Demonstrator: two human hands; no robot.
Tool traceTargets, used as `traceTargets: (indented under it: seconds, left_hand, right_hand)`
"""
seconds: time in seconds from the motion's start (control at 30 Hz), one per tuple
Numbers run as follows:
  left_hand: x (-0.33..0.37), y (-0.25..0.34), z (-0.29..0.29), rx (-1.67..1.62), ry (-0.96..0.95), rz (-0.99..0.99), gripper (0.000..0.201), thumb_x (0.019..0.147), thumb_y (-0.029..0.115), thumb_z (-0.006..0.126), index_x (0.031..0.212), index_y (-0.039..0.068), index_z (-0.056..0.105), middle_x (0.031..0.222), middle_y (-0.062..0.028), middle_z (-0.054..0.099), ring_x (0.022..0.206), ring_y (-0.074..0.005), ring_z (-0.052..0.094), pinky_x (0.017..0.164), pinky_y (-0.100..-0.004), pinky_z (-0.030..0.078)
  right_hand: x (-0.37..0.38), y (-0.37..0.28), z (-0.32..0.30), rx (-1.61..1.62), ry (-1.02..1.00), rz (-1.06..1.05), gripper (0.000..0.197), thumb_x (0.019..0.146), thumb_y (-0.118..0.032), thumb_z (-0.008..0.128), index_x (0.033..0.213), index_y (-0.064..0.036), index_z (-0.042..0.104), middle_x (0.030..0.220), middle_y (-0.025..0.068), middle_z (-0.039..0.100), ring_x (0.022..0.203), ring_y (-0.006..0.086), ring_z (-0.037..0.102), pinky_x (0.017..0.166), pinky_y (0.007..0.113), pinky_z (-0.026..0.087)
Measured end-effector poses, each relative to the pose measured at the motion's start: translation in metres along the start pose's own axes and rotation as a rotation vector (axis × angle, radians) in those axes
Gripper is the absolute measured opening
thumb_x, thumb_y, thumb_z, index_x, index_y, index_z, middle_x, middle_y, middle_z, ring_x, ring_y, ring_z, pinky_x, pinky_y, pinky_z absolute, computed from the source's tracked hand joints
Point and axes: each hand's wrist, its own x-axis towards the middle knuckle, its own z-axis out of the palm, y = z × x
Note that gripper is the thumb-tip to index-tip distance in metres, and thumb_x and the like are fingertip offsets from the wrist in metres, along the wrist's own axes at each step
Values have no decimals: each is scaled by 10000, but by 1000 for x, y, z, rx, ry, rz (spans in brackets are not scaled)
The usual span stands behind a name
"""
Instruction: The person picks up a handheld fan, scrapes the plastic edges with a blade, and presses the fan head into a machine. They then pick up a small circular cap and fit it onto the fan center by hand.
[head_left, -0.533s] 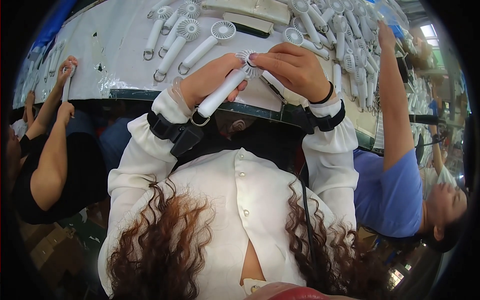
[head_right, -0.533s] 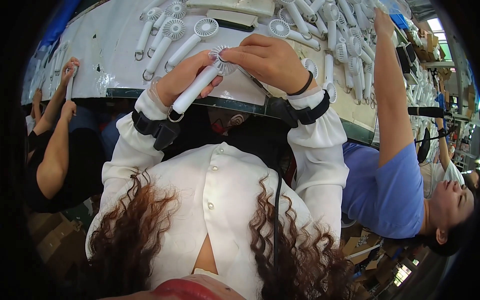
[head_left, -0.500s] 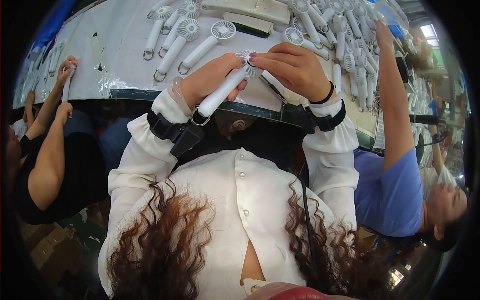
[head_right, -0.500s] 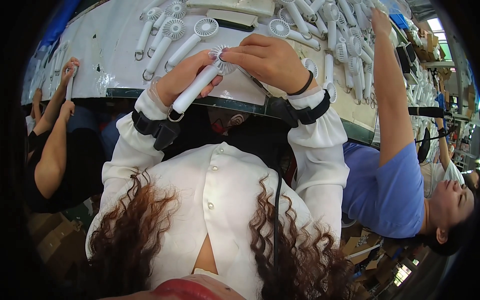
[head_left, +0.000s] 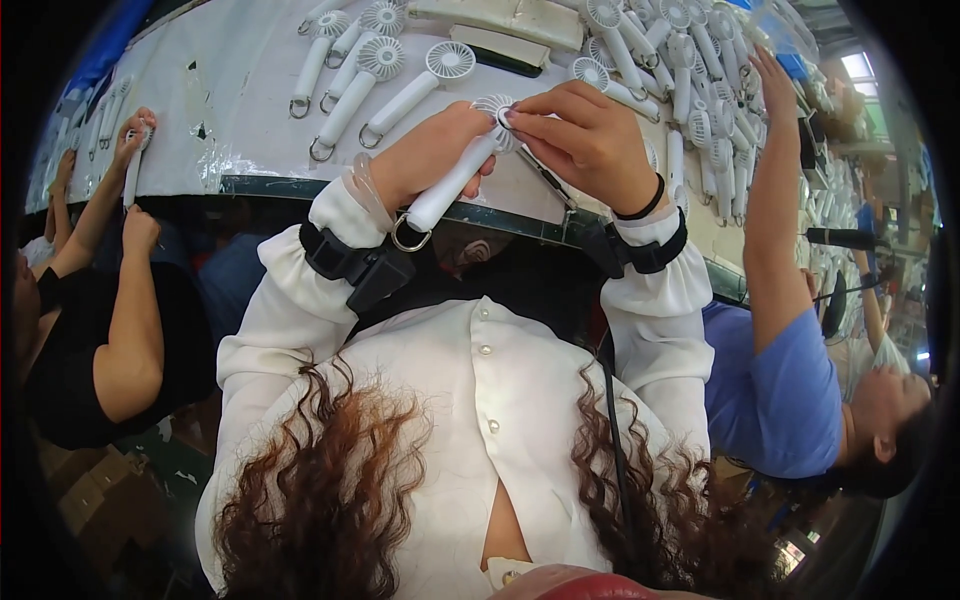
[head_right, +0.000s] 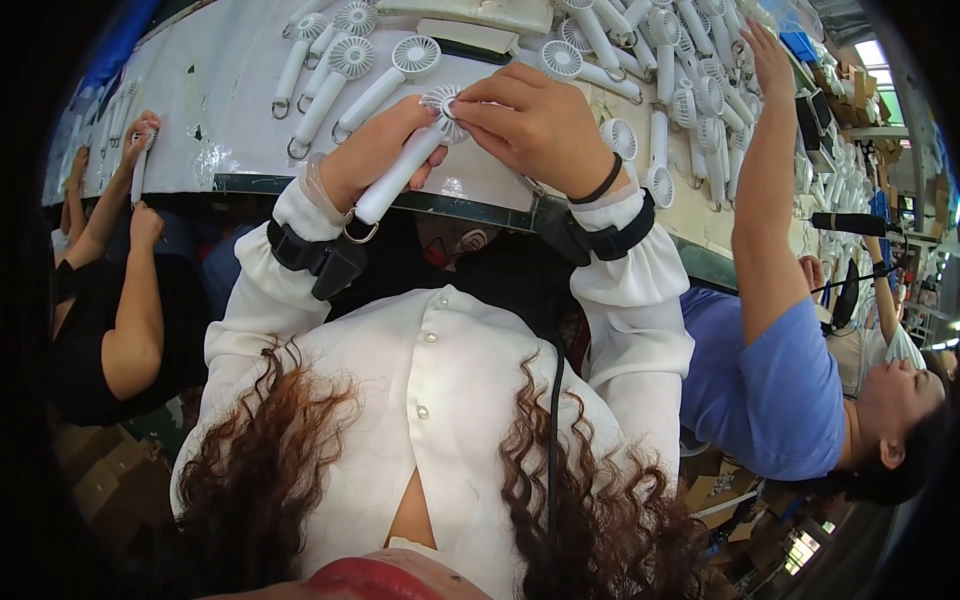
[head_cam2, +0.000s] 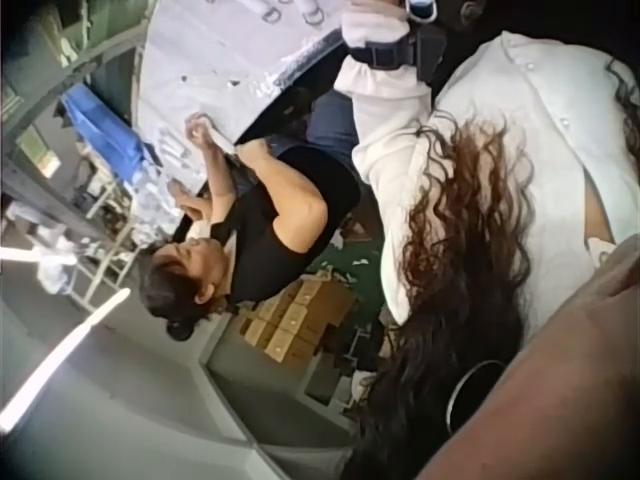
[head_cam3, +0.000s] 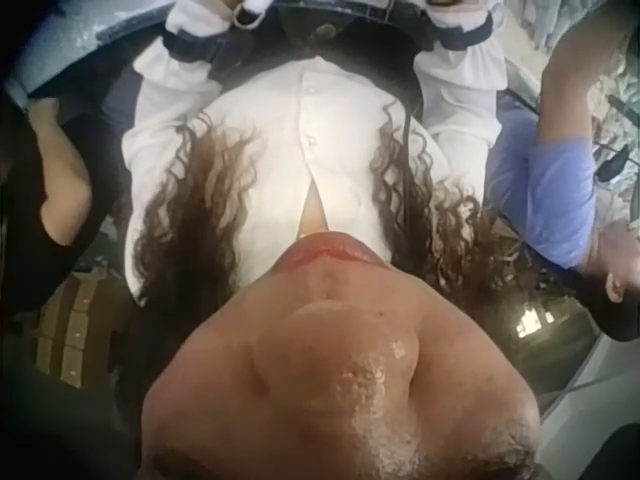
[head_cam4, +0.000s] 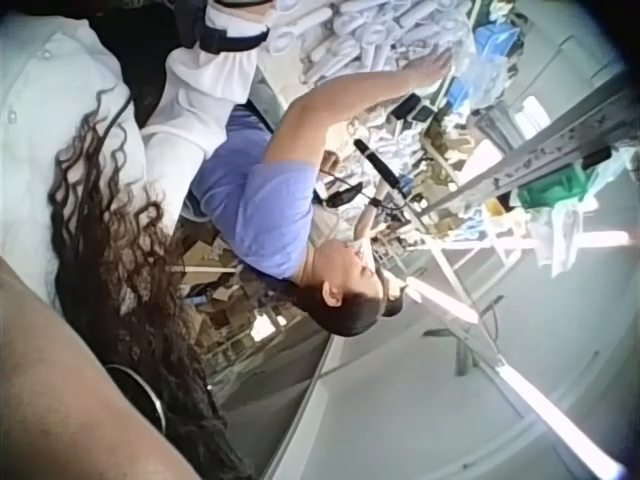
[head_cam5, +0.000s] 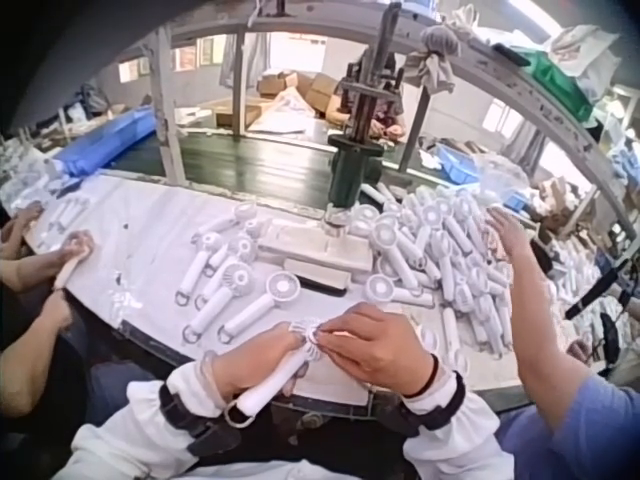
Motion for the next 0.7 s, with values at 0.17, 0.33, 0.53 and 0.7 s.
traceTargets:
  seconds: [0.17, 0.33, 0.53, 0.7]
  left_hand:
    - [2, -3, -7, 80, -66, 10, 310, 1007, 341, 337, 999, 63, 474, 731, -54, 563, 494, -104, 515, 451, -216, 444]
    - [0, -3, -5, 29, -47, -10, 322, 1009, 357, 335, 999, 67, 476, 729, -47, 557, 485, -101, 507, 446, -211, 438]
    - [-2, 1, -1, -10, -49, -28, 338, 1008, 378, 342, 1002, 68, 477, 720, -41, 549, 471, -90, 497, 433, -200, 425]
    - [-2, 1, -7, -7, -114, -16, 265, 985, 322, 356, 1010, 72, 441, 737, -48, 561, 483, -98, 525, 470, -225, 476]
  right_hand:
    - [-1, -4, -3, -23, -37, -18, 340, 678, -30, 757, 1005, -102, 700, 950, 2, 675, 789, 198, 623, 634, 276, 535]
    - [-3, -4, -5, -115, -81, -78, 383, 667, -27, 755, 1037, -94, 685, 984, 19, 672, 802, 203, 620, 645, 278, 537]
    - [-5, -2, -7, -82, -25, -107, 402, 670, -29, 756, 1062, -75, 675, 1019, 36, 670, 802, 216, 616, 654, 289, 537]
    - [-8, 1, -6, -30, -6, -109, 408, 677, -29, 756, 1073, -79, 671, 1025, 36, 670, 799, 216, 613, 655, 290, 533]
